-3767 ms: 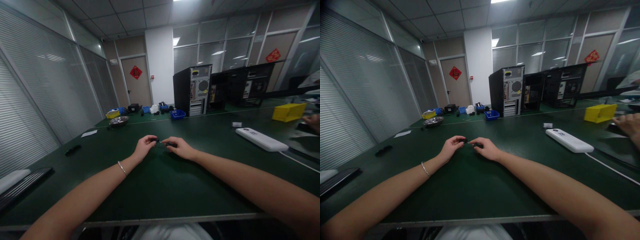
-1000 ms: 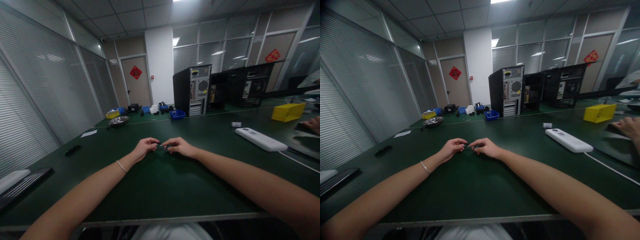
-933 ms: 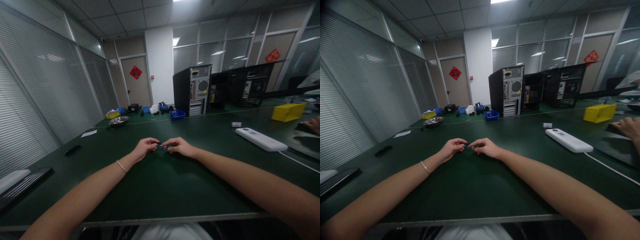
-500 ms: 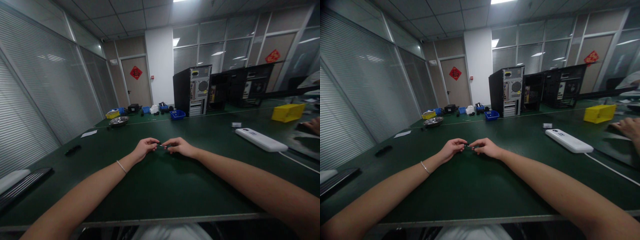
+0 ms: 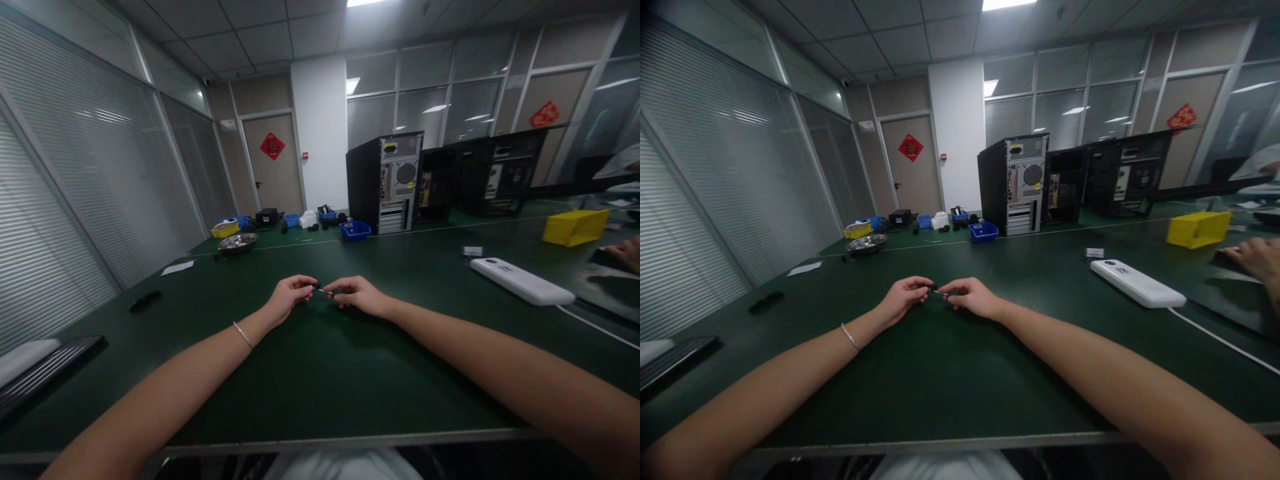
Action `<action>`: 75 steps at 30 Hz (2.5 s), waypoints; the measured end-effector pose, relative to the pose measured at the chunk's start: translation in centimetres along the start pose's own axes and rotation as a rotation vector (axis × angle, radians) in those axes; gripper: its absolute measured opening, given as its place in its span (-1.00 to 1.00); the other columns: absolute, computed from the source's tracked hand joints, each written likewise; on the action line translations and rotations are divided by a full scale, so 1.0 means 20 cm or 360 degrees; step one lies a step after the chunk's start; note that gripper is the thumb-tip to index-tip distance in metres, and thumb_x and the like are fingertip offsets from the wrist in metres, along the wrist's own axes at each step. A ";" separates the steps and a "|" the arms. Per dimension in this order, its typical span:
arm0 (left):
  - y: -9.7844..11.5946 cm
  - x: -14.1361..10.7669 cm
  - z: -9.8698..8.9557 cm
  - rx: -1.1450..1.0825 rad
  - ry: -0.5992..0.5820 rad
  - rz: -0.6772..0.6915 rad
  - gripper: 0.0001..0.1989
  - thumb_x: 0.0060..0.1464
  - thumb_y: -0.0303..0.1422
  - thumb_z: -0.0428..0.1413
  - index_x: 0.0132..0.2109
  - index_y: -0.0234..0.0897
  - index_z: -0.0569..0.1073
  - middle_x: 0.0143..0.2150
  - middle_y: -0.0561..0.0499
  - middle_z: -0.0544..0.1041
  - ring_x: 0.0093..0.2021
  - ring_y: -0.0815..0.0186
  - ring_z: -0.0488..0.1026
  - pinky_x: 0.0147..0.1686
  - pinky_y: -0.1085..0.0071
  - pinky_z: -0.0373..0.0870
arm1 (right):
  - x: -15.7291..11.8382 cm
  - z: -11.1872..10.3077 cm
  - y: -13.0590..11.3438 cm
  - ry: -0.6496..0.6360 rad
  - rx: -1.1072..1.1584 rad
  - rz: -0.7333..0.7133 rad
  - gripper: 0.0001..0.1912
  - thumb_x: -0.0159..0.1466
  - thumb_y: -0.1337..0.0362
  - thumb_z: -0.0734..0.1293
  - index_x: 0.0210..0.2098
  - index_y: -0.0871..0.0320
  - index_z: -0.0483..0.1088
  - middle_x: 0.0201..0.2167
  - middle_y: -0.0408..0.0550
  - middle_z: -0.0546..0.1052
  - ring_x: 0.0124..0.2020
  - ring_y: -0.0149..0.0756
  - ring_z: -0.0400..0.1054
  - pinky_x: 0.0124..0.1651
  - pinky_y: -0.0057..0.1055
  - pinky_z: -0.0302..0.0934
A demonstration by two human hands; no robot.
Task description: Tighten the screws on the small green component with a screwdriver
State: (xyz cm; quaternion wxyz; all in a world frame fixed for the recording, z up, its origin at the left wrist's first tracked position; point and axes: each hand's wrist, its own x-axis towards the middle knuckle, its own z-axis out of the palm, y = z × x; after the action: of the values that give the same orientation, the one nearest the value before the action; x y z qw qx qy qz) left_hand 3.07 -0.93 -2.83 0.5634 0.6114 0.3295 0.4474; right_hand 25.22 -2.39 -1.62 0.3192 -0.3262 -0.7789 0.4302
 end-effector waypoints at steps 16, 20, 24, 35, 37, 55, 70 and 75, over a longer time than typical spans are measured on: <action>0.03 -0.02 0.03 0.0337 0.0001 0.0211 -0.74 -0.10 -0.38 0.18 -0.19 -0.37 0.45 -0.26 -0.07 0.50 -0.35 0.34 0.45 -0.31 0.38 0.39 | -0.01 0.01 -0.01 0.0028 -0.0118 -0.0046 -0.65 0.14 0.29 0.27 -0.09 0.27 0.39 -0.28 0.01 0.48 -0.44 -0.40 0.33 -0.35 -0.42 0.23; 0.02 -0.02 0.03 0.0277 -0.0025 0.0139 -0.73 -0.09 -0.38 0.18 -0.20 -0.40 0.45 -0.36 -0.05 0.50 -0.39 0.34 0.44 -0.35 0.40 0.39 | -0.01 0.01 -0.01 -0.0024 -0.0071 -0.0036 -0.64 0.13 0.29 0.29 -0.08 0.24 0.39 -0.32 -0.03 0.48 -0.44 -0.40 0.32 -0.35 -0.42 0.23; 0.03 -0.02 0.02 0.0228 -0.0051 0.0078 -0.72 -0.11 -0.37 0.20 -0.20 -0.40 0.45 -0.39 -0.04 0.49 -0.41 0.37 0.42 -0.36 0.40 0.37 | -0.01 0.00 0.01 -0.0071 0.0015 -0.0034 -0.64 0.12 0.30 0.29 -0.08 0.22 0.39 -0.25 -0.02 0.47 -0.40 -0.39 0.33 -0.32 -0.41 0.25; 0.00 -0.01 0.00 0.0162 -0.0077 0.0008 -0.71 -0.14 -0.37 0.22 -0.21 -0.39 0.45 -0.41 -0.01 0.46 -0.48 0.44 0.36 -0.42 0.47 0.30 | 0.00 -0.02 0.03 -0.0155 0.0160 -0.0059 -0.63 0.10 0.28 0.32 -0.08 0.22 0.40 -0.19 0.00 0.46 -0.40 -0.41 0.32 -0.30 -0.40 0.24; 0.00 0.00 0.00 0.0170 -0.0090 0.0008 -0.71 -0.13 -0.38 0.21 -0.21 -0.39 0.44 -0.42 -0.01 0.46 -0.48 0.45 0.35 -0.42 0.46 0.30 | 0.00 -0.02 0.03 -0.0158 0.0161 -0.0056 -0.63 0.10 0.27 0.33 -0.09 0.22 0.40 -0.19 0.00 0.46 -0.39 -0.40 0.32 -0.29 -0.40 0.24; 0.03 -0.03 0.04 0.0414 -0.0169 0.0124 -0.69 -0.10 -0.32 0.18 -0.17 -0.36 0.40 -0.38 0.01 0.43 -0.45 0.42 0.35 -0.41 0.45 0.29 | -0.02 0.00 -0.03 -0.0093 -0.0052 -0.0028 -0.64 0.12 0.29 0.30 -0.08 0.21 0.40 -0.34 -0.06 0.47 -0.46 -0.42 0.30 -0.36 -0.43 0.20; 0.04 -0.04 0.05 0.0475 -0.0165 0.0133 -0.70 -0.08 -0.30 0.16 -0.17 -0.35 0.40 -0.40 0.02 0.43 -0.46 0.41 0.36 -0.43 0.47 0.28 | -0.01 0.00 -0.01 -0.0108 -0.0022 -0.0004 -0.63 0.11 0.29 0.31 -0.07 0.19 0.40 -0.29 -0.05 0.47 -0.43 -0.41 0.31 -0.32 -0.42 0.22; 0.03 -0.04 0.05 0.0500 -0.0160 0.0142 -0.70 -0.06 -0.28 0.15 -0.17 -0.34 0.39 -0.40 0.02 0.43 -0.45 0.41 0.36 -0.43 0.47 0.28 | -0.01 -0.01 0.00 -0.0127 0.0002 -0.0018 -0.63 0.11 0.29 0.31 -0.07 0.18 0.40 -0.24 -0.04 0.46 -0.41 -0.40 0.32 -0.31 -0.42 0.22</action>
State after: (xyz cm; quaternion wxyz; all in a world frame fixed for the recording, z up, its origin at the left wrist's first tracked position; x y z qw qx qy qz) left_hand 3.62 -2.09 -2.32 0.4563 0.7275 0.3392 0.3840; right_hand 25.38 -2.45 -1.52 0.2904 -0.3042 -0.7925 0.4416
